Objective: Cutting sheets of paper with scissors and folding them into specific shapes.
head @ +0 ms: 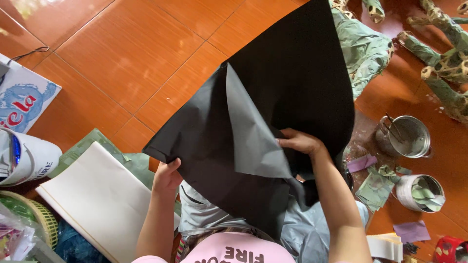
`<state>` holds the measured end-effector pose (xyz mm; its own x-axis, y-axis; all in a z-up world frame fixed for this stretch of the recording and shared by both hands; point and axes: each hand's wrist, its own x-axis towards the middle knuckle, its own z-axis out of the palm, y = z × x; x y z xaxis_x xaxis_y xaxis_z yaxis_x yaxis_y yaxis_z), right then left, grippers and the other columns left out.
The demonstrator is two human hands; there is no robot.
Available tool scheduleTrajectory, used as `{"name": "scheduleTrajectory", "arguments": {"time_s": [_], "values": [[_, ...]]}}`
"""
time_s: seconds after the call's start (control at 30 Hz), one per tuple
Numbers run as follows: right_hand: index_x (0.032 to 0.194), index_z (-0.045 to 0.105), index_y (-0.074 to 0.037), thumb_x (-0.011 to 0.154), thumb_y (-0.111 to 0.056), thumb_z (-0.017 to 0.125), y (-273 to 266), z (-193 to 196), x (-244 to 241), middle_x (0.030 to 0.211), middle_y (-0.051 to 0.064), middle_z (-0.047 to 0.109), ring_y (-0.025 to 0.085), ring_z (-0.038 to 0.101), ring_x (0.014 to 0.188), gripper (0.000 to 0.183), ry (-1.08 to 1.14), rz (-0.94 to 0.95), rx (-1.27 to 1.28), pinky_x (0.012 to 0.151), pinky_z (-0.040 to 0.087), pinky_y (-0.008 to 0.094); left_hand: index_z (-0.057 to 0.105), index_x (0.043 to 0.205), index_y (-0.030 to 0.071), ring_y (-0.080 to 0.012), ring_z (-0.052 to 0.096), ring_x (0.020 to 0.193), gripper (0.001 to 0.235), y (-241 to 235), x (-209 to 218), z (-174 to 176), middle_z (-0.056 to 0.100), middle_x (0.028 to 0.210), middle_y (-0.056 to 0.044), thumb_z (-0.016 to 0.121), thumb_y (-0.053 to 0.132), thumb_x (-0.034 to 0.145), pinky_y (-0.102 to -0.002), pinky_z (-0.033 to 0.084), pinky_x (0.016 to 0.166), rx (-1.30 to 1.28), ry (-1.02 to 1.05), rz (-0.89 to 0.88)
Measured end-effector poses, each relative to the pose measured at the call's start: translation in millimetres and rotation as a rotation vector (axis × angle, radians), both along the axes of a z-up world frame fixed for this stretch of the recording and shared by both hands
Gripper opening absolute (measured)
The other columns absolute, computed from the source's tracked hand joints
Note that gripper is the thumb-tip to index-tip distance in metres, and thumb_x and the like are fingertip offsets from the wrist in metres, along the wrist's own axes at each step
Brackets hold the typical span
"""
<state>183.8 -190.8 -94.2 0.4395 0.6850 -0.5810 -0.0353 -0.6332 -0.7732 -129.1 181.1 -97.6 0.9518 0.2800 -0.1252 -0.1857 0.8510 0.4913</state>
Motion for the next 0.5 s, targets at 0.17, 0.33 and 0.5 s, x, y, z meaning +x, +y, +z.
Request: {"name": "scheduleTrajectory", "arguments": {"time_s": [0.17, 0.33, 0.5], "values": [[0.139, 0.063, -0.001, 0.095, -0.043, 0.063, -9, 10, -14, 0.130, 0.012, 0.068, 0.023, 0.062, 0.113, 0.061, 0.445, -0.493, 0.037, 0.099, 0.048, 0.038, 0.038, 0.155, 0.001, -0.0302, 0.050, 0.140, 0.074, 9, -1, -8, 0.050, 0.154, -0.012, 0.072, 0.022, 0.093, -0.047, 0.042, 0.116, 0.060, 0.001, -0.008], [0.134, 0.064, -0.004, 0.098, -0.022, 0.061, 4, 113, 2, 0.126, 0.008, 0.073, 0.018, 0.065, 0.111, 0.040, -0.326, 0.209, 0.179, 0.100, 0.049, 0.032, 0.029, 0.160, 0.003, -0.0298, 0.046, 0.144, 0.087, 26, 13, 64, 0.044, 0.161, -0.012, 0.057, 0.056, 0.097, -0.048, 0.041, 0.115, 0.112, -0.047, -0.055], [0.139, 0.057, -0.010, 0.098, -0.021, 0.057, 9, 205, -16, 0.121, 0.010, 0.077, 0.021, 0.071, 0.104, 0.043, -0.293, 0.403, 0.039, 0.095, 0.051, 0.033, 0.035, 0.157, 0.009, -0.0373, 0.042, 0.143, 0.082, 50, 42, 100, 0.046, 0.156, -0.024, 0.063, 0.060, 0.099, -0.049, 0.037, 0.115, 0.517, -0.037, -0.051]]}}
